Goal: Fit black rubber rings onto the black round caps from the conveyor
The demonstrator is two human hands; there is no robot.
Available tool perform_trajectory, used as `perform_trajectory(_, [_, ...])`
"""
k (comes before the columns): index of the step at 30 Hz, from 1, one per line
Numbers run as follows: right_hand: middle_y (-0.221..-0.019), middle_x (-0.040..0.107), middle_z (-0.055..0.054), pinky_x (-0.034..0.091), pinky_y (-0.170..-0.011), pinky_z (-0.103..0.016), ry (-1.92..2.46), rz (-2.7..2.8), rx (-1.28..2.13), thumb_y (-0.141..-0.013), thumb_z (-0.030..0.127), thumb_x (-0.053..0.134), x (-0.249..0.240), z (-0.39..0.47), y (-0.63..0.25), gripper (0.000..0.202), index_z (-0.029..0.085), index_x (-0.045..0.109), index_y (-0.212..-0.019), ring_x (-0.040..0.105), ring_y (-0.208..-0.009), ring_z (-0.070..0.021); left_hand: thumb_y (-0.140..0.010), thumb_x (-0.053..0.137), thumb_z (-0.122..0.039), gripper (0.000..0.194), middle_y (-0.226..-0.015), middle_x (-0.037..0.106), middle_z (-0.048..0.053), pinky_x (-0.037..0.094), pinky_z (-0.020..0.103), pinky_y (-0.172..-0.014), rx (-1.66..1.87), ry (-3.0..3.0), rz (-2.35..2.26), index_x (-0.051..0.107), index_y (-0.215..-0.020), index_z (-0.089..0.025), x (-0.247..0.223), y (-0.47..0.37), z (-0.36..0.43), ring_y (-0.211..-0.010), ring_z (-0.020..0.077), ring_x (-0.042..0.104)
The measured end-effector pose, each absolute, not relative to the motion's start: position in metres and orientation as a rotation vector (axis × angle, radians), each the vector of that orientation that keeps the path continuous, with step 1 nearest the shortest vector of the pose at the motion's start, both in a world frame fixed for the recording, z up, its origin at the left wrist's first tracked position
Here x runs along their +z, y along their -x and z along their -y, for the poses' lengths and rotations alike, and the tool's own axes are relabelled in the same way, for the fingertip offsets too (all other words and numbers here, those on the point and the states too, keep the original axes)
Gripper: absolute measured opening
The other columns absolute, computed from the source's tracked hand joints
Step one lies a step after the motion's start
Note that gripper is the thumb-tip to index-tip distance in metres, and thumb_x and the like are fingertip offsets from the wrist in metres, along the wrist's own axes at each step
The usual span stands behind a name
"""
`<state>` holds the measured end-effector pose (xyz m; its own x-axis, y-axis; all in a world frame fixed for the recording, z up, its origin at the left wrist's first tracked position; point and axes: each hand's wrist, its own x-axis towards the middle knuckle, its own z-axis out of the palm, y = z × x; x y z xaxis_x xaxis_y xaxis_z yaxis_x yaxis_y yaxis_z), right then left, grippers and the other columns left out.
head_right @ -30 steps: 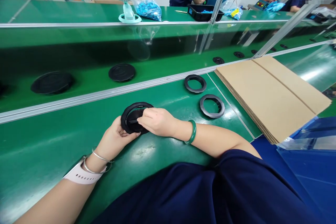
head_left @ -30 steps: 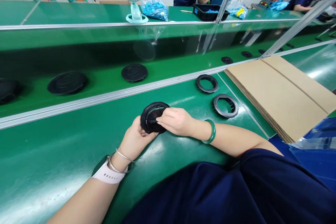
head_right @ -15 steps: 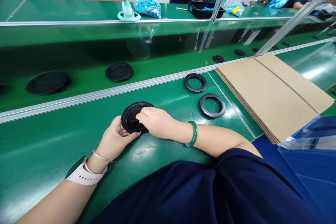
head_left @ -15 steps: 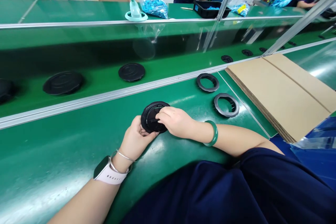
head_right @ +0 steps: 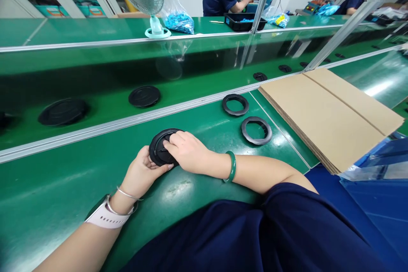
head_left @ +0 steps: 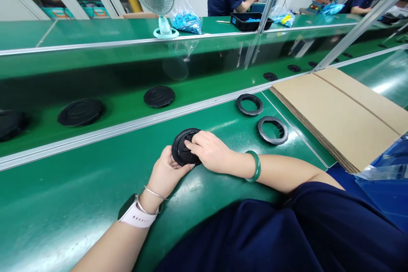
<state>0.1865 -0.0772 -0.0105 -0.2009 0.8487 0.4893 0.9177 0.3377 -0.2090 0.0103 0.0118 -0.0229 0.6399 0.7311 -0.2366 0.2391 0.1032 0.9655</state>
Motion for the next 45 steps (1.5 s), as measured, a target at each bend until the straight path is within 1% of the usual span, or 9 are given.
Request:
perform_trajectory(5, [-0.127,0.053,-0.016,0.044,-0.108,-0.050,1.548,1.532,0.049,-0.102,0.027,0.054,-0.015,0.073,-0.198,0.042,0.013,0.050,-0.142,0.049,-0.122,-0.0273,-0.055,0.093,-0.040,0.080,-0.107,0.070,0.010,0.061,0.041,-0.090,0.430,-1.436,-0.803,0.046,-0.115,-0.017,-0.026,-0.010,-0.013,-0.100,0.0264,0.071])
perform_trajectory(10, [-0.102,0.059,-0.006,0.051,-0.093,-0.038,1.571,1.263,0.584,-0.092,0.018,0.069,-0.026,0.058,-0.205,0.013,0.014,0.065,-0.104,0.057,-0.102,-0.0198,-0.051,0.094,-0.044,0.086,-0.119,0.066,0.014,0.059,0.046,-0.092,0.387,-1.563,-0.804,0.047,-0.118,-0.018,-0.030,-0.006,-0.015,-0.110,0.0330,0.067])
perform_trajectory(17, [-0.094,0.054,0.000,0.046,-0.083,-0.032,1.586,1.128,0.533,-0.078,0.014,0.082,-0.025,0.055,-0.193,0.027,0.016,0.057,-0.087,0.055,-0.091,-0.0168,-0.081,0.070,-0.063,0.063,-0.118,0.065,0.012,0.053,0.046,-0.099,0.430,-1.733,-0.790,0.051,-0.121,-0.017,-0.033,0.000,-0.019,-0.113,0.0314,0.063])
perform_trajectory(21, [-0.096,0.062,0.001,0.048,-0.084,-0.032,1.526,1.183,0.808,-0.079,0.027,0.086,-0.016,0.057,-0.198,0.034,0.018,0.059,-0.097,0.060,-0.092,-0.0176,-0.082,0.063,-0.072,0.065,-0.115,0.066,0.011,0.046,0.051,-0.103,0.452,-1.821,-0.877,0.056,-0.117,-0.018,-0.037,0.003,-0.025,-0.112,0.0338,0.061])
perform_trajectory(24, [-0.104,0.066,0.000,0.050,-0.085,-0.031,1.401,1.298,1.074,-0.069,0.035,0.093,-0.011,0.057,-0.206,0.053,0.020,0.060,-0.107,0.063,-0.098,-0.0202,-0.079,0.066,-0.073,0.066,-0.117,0.066,0.010,0.047,0.049,-0.103,0.467,-1.791,-0.879,0.057,-0.116,-0.019,-0.041,0.004,-0.031,-0.113,0.0339,0.061])
perform_trajectory(30, [-0.096,0.066,0.001,0.052,-0.078,-0.032,1.533,1.290,0.967,-0.064,0.032,0.095,-0.017,0.054,-0.203,0.051,0.019,0.059,-0.099,0.064,-0.091,-0.0216,-0.075,0.068,-0.075,0.064,-0.102,0.070,0.007,0.054,0.045,-0.094,0.509,-1.800,-0.903,0.061,-0.108,-0.020,-0.041,0.001,-0.032,-0.101,0.0327,0.066])
perform_trajectory(36, [-0.093,0.066,0.001,0.051,-0.078,-0.032,1.566,1.238,0.951,-0.064,0.033,0.095,-0.022,0.053,-0.200,0.049,0.019,0.060,-0.096,0.064,-0.089,-0.0213,-0.073,0.069,-0.076,0.066,-0.104,0.071,0.008,0.056,0.048,-0.093,0.535,-1.813,-0.915,0.061,-0.108,-0.020,-0.041,-0.003,-0.032,-0.105,0.0352,0.066])
perform_trajectory(41, [-0.097,0.070,-0.001,0.052,-0.087,-0.037,1.400,0.951,0.997,-0.053,0.032,0.098,-0.038,0.046,-0.204,0.056,0.018,0.065,-0.097,0.065,-0.093,-0.0239,-0.078,0.066,-0.076,0.081,-0.107,0.071,0.010,0.061,0.044,-0.079,0.574,-1.465,-0.898,0.042,-0.134,-0.023,-0.032,-0.009,-0.017,-0.098,0.0321,0.071])
perform_trajectory(45, [-0.104,0.073,-0.008,0.053,-0.098,-0.044,1.126,0.516,0.797,-0.051,0.039,0.096,-0.049,0.031,-0.218,0.064,0.017,0.064,-0.102,0.068,-0.103,-0.0280,-0.077,0.067,-0.076,0.086,-0.109,0.071,0.013,0.062,0.042,-0.076,0.625,-1.326,-0.818,0.036,-0.137,-0.021,-0.028,-0.016,-0.013,-0.087,0.0288,0.073])
